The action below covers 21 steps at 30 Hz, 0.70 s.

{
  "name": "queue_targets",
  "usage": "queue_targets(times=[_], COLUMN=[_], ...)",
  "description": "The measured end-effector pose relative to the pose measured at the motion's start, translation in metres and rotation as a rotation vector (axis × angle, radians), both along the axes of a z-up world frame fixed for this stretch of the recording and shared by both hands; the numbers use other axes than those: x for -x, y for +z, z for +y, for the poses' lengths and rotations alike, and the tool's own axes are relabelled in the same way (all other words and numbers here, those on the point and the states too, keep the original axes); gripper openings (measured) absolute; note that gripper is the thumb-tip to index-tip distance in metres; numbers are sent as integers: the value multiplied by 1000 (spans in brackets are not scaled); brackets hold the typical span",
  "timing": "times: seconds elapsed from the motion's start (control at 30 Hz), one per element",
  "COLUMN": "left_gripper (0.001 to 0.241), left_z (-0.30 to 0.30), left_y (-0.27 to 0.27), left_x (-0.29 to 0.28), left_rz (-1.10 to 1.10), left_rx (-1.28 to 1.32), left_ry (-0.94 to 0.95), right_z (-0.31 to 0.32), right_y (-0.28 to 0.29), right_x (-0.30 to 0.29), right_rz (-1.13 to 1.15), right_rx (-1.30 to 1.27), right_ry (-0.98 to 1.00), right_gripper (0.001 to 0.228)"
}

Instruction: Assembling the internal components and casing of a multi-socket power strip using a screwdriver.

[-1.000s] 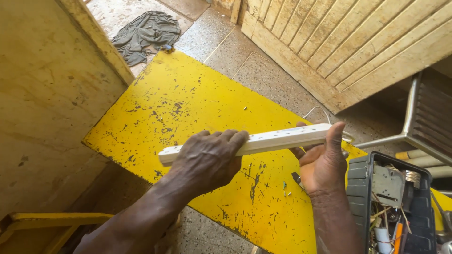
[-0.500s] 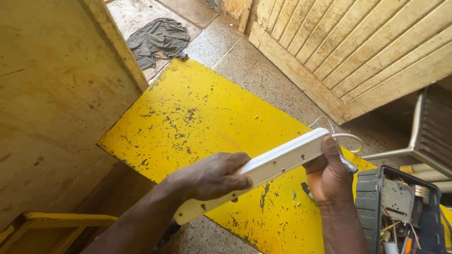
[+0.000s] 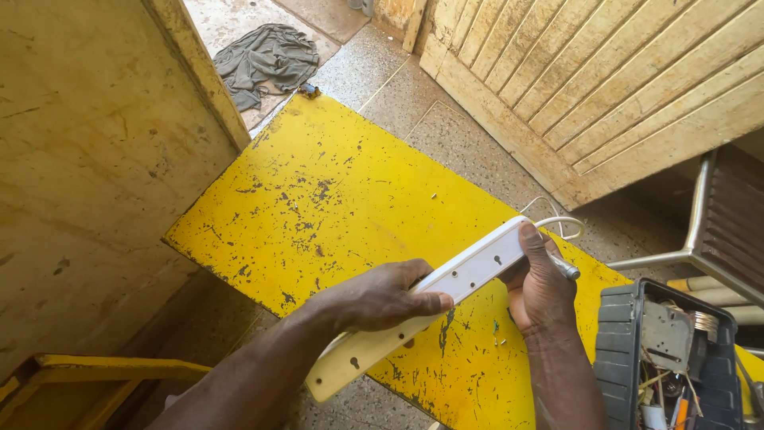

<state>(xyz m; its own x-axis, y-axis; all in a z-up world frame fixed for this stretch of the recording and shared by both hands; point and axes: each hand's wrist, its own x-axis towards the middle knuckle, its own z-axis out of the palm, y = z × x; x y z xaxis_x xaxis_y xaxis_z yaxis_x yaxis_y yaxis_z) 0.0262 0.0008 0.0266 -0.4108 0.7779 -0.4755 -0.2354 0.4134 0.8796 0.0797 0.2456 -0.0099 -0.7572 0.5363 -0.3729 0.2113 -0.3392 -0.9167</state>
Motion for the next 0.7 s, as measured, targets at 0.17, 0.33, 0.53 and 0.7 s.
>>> queue_targets(times=[0.17,0.33,0.53,0.7], left_gripper=[52,50,46,42], left_z=[13,20,26,25], left_y=[-18,-26,-35,-22], left_x=[-4,-4,-2,-1], left_rz=[-12,6,-36,-26], left_rx=[-56,-116,-140,-38], left_ry=[51,95,150,131], right_z=[-4,-13,9,-18], right_y=[4,33,52,105], right_x=[-1,-14,-38,-56], right_rz=[2,-175,-332,-704], right_rx=[-57,-375,-679,-792], right_ry=[4,120,16,223], right_gripper=[47,84,56,32])
